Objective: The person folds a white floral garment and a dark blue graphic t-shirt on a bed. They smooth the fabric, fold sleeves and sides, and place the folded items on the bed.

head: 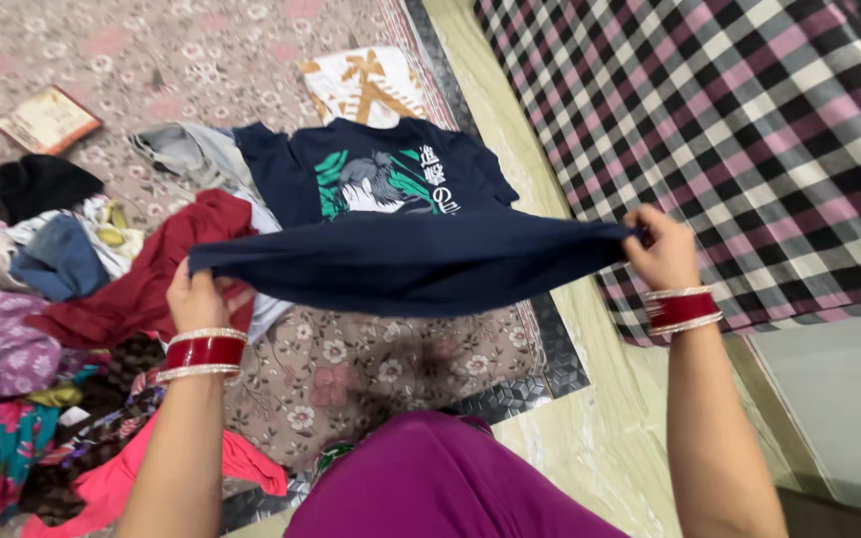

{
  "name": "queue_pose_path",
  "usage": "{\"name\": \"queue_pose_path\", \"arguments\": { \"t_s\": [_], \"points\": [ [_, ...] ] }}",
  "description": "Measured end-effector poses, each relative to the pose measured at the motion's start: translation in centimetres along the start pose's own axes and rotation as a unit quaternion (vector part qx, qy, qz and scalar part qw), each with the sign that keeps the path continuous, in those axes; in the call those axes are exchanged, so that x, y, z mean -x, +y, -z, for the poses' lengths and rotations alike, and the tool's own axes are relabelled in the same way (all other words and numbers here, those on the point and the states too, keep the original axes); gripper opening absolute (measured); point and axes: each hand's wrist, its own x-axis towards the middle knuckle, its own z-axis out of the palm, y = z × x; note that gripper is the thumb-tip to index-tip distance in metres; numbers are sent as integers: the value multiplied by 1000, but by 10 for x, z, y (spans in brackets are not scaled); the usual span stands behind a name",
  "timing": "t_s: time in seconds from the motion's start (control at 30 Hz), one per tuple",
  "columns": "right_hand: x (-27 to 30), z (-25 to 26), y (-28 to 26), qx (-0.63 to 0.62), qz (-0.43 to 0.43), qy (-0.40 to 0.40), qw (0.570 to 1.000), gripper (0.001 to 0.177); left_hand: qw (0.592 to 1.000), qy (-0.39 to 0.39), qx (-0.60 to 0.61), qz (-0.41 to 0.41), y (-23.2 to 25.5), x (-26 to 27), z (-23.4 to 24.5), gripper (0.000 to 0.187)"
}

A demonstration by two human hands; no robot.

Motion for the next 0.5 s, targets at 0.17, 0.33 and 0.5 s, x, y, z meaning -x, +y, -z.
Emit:
{"name": "queue_pose_path", "arguments": {
  "t_s": [0.17, 0.33, 0.5],
  "points": [
    [-17, 27, -61, -23, -5, -42, 999, 17, 983, 80, 91, 136, 15, -39, -10, 28],
    [-45, 45, -90, -26, -10, -58, 998, 17, 937, -105, 318, 103, 52, -89, -33, 24],
    [-86, 74, -111, 83, 71, -11, 994, 2, 954, -264, 141, -9, 116, -117, -38, 27]
  ]
}}
